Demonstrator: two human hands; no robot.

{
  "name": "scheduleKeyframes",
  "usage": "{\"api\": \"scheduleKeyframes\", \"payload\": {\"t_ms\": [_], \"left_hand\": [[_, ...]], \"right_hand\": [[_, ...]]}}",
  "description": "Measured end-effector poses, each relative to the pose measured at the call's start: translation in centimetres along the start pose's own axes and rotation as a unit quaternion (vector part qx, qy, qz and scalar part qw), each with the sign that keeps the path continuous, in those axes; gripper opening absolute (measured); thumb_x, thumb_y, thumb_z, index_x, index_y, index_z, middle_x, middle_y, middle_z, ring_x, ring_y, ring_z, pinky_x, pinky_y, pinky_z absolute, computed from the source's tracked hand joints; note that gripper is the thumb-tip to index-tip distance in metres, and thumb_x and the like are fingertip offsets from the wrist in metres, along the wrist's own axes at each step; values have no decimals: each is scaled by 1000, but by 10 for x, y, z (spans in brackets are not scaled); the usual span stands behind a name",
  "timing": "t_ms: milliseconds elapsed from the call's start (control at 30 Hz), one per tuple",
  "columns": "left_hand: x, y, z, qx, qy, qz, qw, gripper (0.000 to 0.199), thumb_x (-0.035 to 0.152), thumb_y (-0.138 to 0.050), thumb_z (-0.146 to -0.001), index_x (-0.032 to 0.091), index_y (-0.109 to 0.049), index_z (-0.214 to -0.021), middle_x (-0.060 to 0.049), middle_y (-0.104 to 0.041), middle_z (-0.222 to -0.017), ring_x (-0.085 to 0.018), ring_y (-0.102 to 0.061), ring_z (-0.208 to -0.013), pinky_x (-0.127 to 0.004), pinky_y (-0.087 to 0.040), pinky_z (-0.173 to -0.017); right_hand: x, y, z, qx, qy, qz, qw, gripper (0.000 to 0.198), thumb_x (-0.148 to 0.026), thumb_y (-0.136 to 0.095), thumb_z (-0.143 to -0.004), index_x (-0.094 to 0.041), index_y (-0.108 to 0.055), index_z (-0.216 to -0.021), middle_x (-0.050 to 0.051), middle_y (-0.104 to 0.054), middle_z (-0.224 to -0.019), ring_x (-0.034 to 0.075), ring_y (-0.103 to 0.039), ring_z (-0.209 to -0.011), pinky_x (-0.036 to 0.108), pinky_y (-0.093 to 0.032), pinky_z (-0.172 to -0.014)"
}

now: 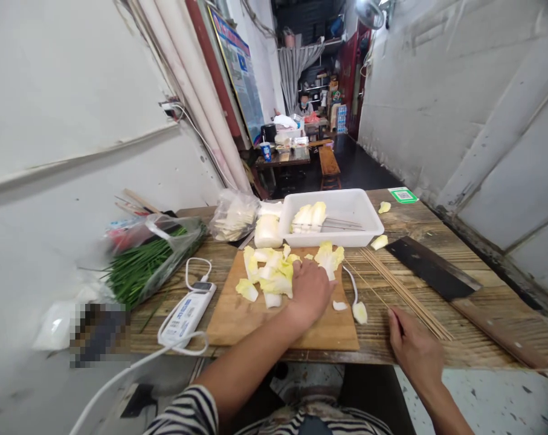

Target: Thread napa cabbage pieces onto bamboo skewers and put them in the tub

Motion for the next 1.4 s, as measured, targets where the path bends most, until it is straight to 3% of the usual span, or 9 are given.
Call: {"api": "scheduleKeyframes", "payload": {"t_ms": [133,233,467,600,733,867,1100,1300,1400], "left_hand": [[-3,-29,-14,4,45,5,999,41,44,-54,-83,5,-67,-81,-18,-65,-83,-33,-52,-95,-48,-30,-88],[-10,-24,-15,18,49,26,998,32,38,-58,-82,7,-67,-77,-17,-66,-81,-32,-55,-91,-47,-32,-86],[-30,31,12,129,16,145,981,20,33,-49,-88,16,-59,-82,-5,-66,-80,-17,-60,-75,-29,-44,-71],[-56,74,65,262,-17,348,900,7,18,-55,-80,18,-51,-74,-6,-67,-95,-15,-64,-85,-26,-49,-77],[-81,75,110,220,30,449,866,15,16,-58,-76,19,-44,-71,-4,-68,-85,-14,-66,-79,-25,-52,-73],[-93,64,141,177,58,433,882,17,19,-58,-77,19,-44,-68,1,-62,-71,-11,-61,-66,-22,-49,-65],[-110,24,157,104,120,496,854,5,22,-54,-82,18,-54,-86,1,-62,-75,-10,-61,-63,-20,-47,-61],[-122,30,160,167,117,521,829,7,22,-56,-83,18,-59,-88,-2,-63,-86,-14,-61,-83,-24,-48,-78],[-121,34,160,185,100,547,810,7,21,-58,-82,17,-59,-87,-5,-63,-97,-16,-60,-96,-29,-45,-90]], "right_hand": [[-1,1,-1,-3,-4,-4,1000,24,-30,-48,-92,-13,-66,-94,5,-72,-84,16,-65,-65,25,-42,-60],[-1,-1,-1,-3,-3,-13,1000,25,-30,-48,-92,-13,-66,-93,5,-72,-84,17,-65,-65,26,-43,-59],[-7,27,-3,32,11,-72,997,25,-23,-46,-93,-12,-60,-110,8,-71,-96,17,-67,-78,26,-49,-70],[-40,62,-13,12,32,-164,986,34,-15,-45,-92,-16,-51,-125,8,-66,-107,16,-64,-92,26,-48,-83],[-84,82,-19,-32,73,-270,960,35,-12,-44,-91,-19,-52,-124,7,-63,-103,14,-63,-91,24,-49,-79],[-116,89,-16,-68,130,-279,949,39,-13,-49,-89,-20,-50,-128,5,-64,-95,12,-63,-80,21,-48,-69],[-139,77,-11,-143,183,-281,931,46,-13,-42,-92,-24,-41,-136,3,-64,-86,11,-62,-68,19,-47,-56],[-143,76,-5,-131,189,-284,931,48,-12,-40,-91,-21,-37,-138,9,-61,-112,16,-61,-99,24,-51,-79],[-140,79,-5,-132,183,-265,937,47,-16,-41,-92,-22,-38,-139,7,-65,-98,15,-65,-80,21,-52,-64]]}}
Point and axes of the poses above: each hand's wrist, its own z-axis away from the middle knuckle, its own y-axis out of the back of the hand, x = y × z, the point moved 10 cm from there along -z, towards the middle knuckle
